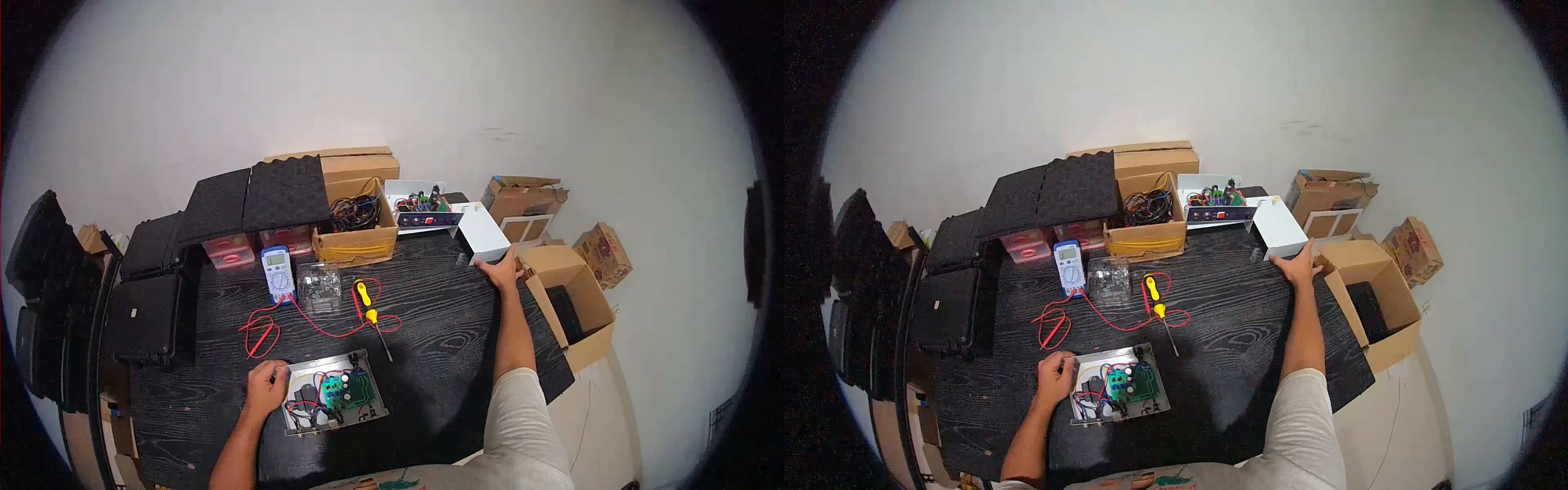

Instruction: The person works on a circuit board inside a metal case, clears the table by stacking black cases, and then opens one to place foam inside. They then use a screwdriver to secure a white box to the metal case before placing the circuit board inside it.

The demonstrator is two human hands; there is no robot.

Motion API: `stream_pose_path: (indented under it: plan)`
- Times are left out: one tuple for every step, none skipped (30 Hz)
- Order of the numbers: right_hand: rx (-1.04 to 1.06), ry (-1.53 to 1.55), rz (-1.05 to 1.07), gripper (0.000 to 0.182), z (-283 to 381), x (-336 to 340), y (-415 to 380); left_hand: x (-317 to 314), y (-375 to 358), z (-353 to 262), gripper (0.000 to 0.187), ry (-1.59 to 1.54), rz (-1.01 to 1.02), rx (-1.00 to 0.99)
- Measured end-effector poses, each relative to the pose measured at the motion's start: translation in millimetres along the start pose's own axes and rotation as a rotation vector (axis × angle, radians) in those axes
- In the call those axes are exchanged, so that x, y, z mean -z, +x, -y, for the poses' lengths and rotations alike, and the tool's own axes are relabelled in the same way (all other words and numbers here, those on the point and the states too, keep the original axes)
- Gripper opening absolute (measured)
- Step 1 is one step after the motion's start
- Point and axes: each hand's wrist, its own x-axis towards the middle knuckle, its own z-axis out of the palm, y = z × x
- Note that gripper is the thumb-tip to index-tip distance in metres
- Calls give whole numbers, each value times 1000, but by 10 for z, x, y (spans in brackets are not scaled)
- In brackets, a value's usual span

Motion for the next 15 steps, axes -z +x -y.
stream_pose_path:
  plan:
    - [-6, -12, 6, 163, 14, -29, 24, 1, -2, -1, 15, -1, -1, 4]
    - [-14, -25, 12, 164, 9, -53, 31, 2, -7, -1, 16, -3, 1, 7]
    - [7, -31, -15, 164, 36, -59, -19, 5, -10, -7, 15, -2, 7, 6]
    - [31, -37, -42, 164, 89, -69, -91, 12, -5, -16, 15, -1, 12, 4]
    - [58, -41, -69, 164, 166, -72, -142, 19, 2, -20, 15, 1, 12, 2]
    - [42, -31, -91, 164, 196, -90, -152, 11, -5, -5, 15, -3, 8, 6]
    - [27, -21, -112, 163, 237, -112, -157, -12, -10, 26, 15, -7, 2, 11]
    - [11, -10, -130, 162, 281, -151, -173, -19, -23, 54, 15, -7, -4, 18]
    - [6, -23, -124, 161, 267, -198, -148, -14, -29, 55, 15, -7, 0, 10]
    - [3, -34, -115, 160, 207, -236, -83, -6, -18, 34, 15, -4, 3, 5]
    - [2, -46, -103, 159, 154, -275, -23, 3, -9, 15, 15, 1, 4, 2]
    - [-21, -70, -95, 155, 166, -290, -16, 8, 0, 10, 14, -2, 9, 1]
    - [6, -76, -141, 152, 159, -311, -10, 8, -5, 8, 14, -5, 11, 5]
    - [30, -81, -187, 149, 190, -361, -43, 10, -12, 10, 14, -7, 15, 9]
    - [100, -79, -248, 145, 326, -374, -162, 4, -19, 18, 14, 6, 12, -6]
